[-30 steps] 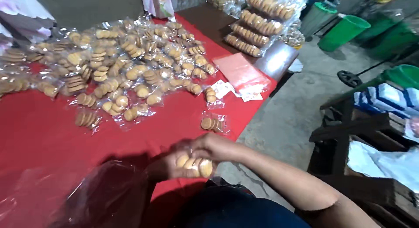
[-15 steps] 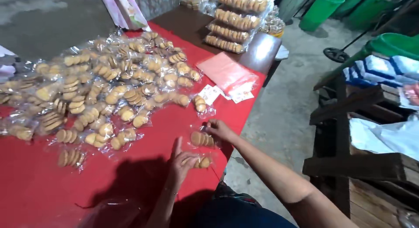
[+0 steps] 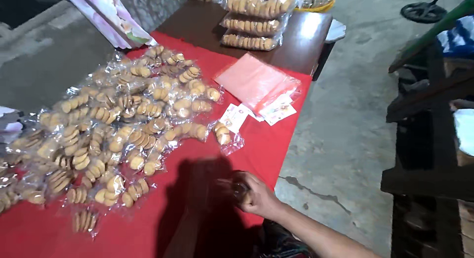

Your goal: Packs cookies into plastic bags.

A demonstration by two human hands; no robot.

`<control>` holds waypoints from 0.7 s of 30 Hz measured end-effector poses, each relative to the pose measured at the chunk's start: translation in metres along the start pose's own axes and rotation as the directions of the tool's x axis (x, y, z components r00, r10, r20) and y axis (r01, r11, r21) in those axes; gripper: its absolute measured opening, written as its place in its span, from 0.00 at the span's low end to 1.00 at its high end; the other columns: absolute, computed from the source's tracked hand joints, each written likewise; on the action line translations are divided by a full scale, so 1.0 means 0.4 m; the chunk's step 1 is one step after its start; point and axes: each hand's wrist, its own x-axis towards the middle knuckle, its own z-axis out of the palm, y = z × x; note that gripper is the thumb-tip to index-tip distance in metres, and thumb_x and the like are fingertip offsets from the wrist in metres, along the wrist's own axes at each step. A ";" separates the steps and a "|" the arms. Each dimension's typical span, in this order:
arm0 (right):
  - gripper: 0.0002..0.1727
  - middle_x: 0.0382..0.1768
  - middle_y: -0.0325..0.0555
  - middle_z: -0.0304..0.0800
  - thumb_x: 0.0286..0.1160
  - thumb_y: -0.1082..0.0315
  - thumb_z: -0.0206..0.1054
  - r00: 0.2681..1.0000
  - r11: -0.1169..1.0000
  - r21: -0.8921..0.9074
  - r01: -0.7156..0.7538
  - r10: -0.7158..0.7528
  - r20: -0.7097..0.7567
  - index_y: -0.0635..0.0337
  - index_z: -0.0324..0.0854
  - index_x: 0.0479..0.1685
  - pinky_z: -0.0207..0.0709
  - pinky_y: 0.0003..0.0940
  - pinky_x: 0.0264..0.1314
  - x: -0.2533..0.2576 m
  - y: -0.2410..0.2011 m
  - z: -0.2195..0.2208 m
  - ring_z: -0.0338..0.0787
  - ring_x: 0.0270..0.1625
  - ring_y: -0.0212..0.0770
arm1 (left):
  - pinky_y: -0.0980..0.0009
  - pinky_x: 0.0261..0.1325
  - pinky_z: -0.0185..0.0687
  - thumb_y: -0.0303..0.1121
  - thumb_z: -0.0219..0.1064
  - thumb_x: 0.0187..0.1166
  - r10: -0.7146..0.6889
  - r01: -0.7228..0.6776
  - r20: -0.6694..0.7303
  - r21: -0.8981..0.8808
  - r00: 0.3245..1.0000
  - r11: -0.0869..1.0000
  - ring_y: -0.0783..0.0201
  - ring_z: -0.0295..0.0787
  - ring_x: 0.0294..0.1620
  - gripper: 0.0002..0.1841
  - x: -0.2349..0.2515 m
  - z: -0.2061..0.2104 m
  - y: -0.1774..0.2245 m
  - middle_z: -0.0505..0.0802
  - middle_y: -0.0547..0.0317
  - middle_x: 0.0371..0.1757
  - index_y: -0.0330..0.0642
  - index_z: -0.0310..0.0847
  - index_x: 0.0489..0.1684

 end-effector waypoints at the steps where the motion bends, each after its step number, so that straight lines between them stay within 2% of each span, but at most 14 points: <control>1: 0.29 0.62 0.63 0.88 0.57 0.62 0.81 0.996 0.994 -0.076 0.082 -0.084 -0.027 0.71 0.83 0.58 0.81 0.46 0.72 -0.009 0.032 -0.013 0.88 0.67 0.55 | 0.65 0.73 0.78 0.34 0.51 0.89 0.058 -0.066 0.058 0.163 0.997 0.984 0.61 0.86 0.66 0.21 0.089 0.002 0.014 0.90 0.42 0.61 0.21 0.81 0.60; 2: 0.28 0.61 0.63 0.89 0.57 0.61 0.80 0.993 0.989 -0.098 0.113 -0.117 -0.028 0.70 0.84 0.56 0.81 0.46 0.71 -0.021 0.058 -0.025 0.88 0.67 0.56 | 0.60 0.78 0.75 0.26 0.53 0.85 0.086 -0.137 0.166 0.325 0.982 0.936 0.54 0.85 0.71 0.17 0.178 0.008 0.012 0.90 0.39 0.64 0.24 0.85 0.58; 3: 0.28 0.61 0.63 0.89 0.56 0.60 0.79 0.995 0.992 -0.072 0.100 -0.101 -0.013 0.70 0.84 0.56 0.81 0.47 0.71 -0.032 0.071 -0.038 0.88 0.67 0.56 | 0.53 0.84 0.66 0.22 0.55 0.83 0.013 -0.169 0.313 0.476 0.950 0.863 0.47 0.77 0.80 0.17 0.261 0.018 0.008 0.85 0.39 0.73 0.32 0.87 0.63; 5: 0.31 0.62 0.62 0.88 0.52 0.66 0.82 0.995 0.993 0.107 -0.055 0.045 0.094 0.72 0.82 0.60 0.79 0.46 0.73 -0.044 0.054 -0.080 0.87 0.67 0.52 | 0.40 0.89 0.50 0.26 0.62 0.83 -0.239 -0.242 0.524 0.689 0.818 0.683 0.38 0.52 0.92 0.26 0.390 0.046 -0.012 0.65 0.41 0.90 0.53 0.76 0.81; 6: 0.34 0.62 0.62 0.88 0.48 0.71 0.82 0.981 0.968 0.202 -0.151 0.121 0.153 0.74 0.80 0.62 0.79 0.44 0.73 -0.046 0.035 -0.108 0.88 0.66 0.49 | 0.35 0.86 0.51 0.30 0.66 0.82 -0.340 -0.275 0.560 0.742 0.756 0.611 0.34 0.52 0.91 0.31 0.424 0.061 -0.018 0.61 0.40 0.92 0.59 0.69 0.87; 7: 0.36 0.60 0.62 0.88 0.45 0.76 0.82 0.965 0.936 0.276 -0.220 0.168 0.200 0.76 0.78 0.64 0.79 0.40 0.71 -0.048 0.020 -0.139 0.88 0.63 0.46 | 0.32 0.82 0.54 0.35 0.67 0.82 -0.423 -0.277 0.564 0.775 0.709 0.568 0.31 0.59 0.88 0.34 0.439 0.076 -0.013 0.63 0.37 0.90 0.62 0.63 0.90; 8: 0.37 0.59 0.60 0.88 0.44 0.79 0.80 0.953 0.906 0.330 -0.265 0.193 0.235 0.78 0.76 0.65 0.79 0.35 0.71 -0.051 0.009 -0.169 0.88 0.62 0.40 | 0.31 0.78 0.59 0.38 0.70 0.80 -0.479 -0.256 0.547 0.798 0.686 0.545 0.31 0.66 0.84 0.36 0.434 0.090 -0.005 0.69 0.35 0.87 0.62 0.61 0.91; 10: 0.39 0.59 0.54 0.89 0.46 0.79 0.79 0.940 0.862 0.406 -0.304 0.201 0.277 0.78 0.73 0.68 0.78 0.26 0.70 -0.062 0.014 -0.216 0.87 0.61 0.29 | 0.33 0.71 0.72 0.47 0.71 0.77 -0.561 -0.197 0.495 0.839 0.663 0.507 0.32 0.76 0.75 0.34 0.370 0.112 0.015 0.77 0.32 0.78 0.53 0.69 0.86; 12: 0.40 0.62 0.49 0.89 0.50 0.76 0.80 0.909 0.850 0.386 -0.360 0.227 0.349 0.74 0.71 0.72 0.77 0.24 0.72 -0.058 0.034 -0.246 0.86 0.63 0.26 | 0.35 0.71 0.71 0.50 0.71 0.77 -0.645 -0.146 0.469 0.860 0.603 0.488 0.31 0.74 0.77 0.32 0.289 0.119 0.047 0.77 0.30 0.76 0.43 0.75 0.79; 14: 0.41 0.63 0.57 0.88 0.53 0.74 0.81 0.865 0.865 0.290 -0.409 0.267 0.426 0.74 0.71 0.74 0.77 0.38 0.74 -0.028 0.050 -0.251 0.88 0.65 0.41 | 0.36 0.76 0.66 0.49 0.71 0.78 -0.612 -0.122 0.486 0.834 0.624 0.538 0.32 0.72 0.77 0.27 0.246 0.074 0.051 0.79 0.29 0.73 0.35 0.84 0.66; 16: 0.39 0.62 0.61 0.89 0.56 0.68 0.82 0.861 0.908 0.232 -0.348 0.211 0.463 0.73 0.73 0.72 0.80 0.46 0.71 -0.005 0.072 -0.233 0.89 0.63 0.49 | 0.45 0.80 0.66 0.34 0.66 0.81 -0.397 -0.051 0.400 0.755 0.826 0.653 0.36 0.80 0.72 0.16 0.262 0.001 0.057 0.88 0.29 0.63 0.25 0.88 0.50; 17: 0.38 0.62 0.62 0.88 0.58 0.67 0.82 0.848 0.920 0.222 -0.322 0.176 0.500 0.72 0.74 0.71 0.79 0.48 0.71 0.004 0.074 -0.226 0.89 0.64 0.51 | 0.49 0.79 0.69 0.30 0.61 0.85 -0.399 0.024 0.295 0.778 0.868 0.628 0.40 0.82 0.70 0.15 0.301 -0.029 0.079 0.88 0.32 0.61 0.24 0.87 0.52; 18: 0.37 0.62 0.64 0.87 0.58 0.67 0.81 0.830 0.929 0.224 -0.295 0.133 0.541 0.73 0.75 0.71 0.78 0.50 0.71 0.010 0.071 -0.222 0.88 0.64 0.54 | 0.47 0.80 0.68 0.29 0.56 0.89 -0.458 0.076 0.225 0.831 0.860 0.552 0.39 0.81 0.72 0.16 0.345 -0.055 0.092 0.87 0.32 0.64 0.25 0.85 0.58; 21: 0.35 0.60 0.64 0.88 0.57 0.68 0.83 0.783 0.934 0.280 -0.220 -0.002 0.623 0.71 0.78 0.68 0.80 0.51 0.68 0.011 0.065 -0.214 0.89 0.62 0.55 | 0.38 0.75 0.71 0.27 0.62 0.85 -0.627 0.143 0.111 0.929 0.771 0.341 0.33 0.79 0.73 0.20 0.402 -0.114 0.012 0.80 0.31 0.74 0.41 0.79 0.75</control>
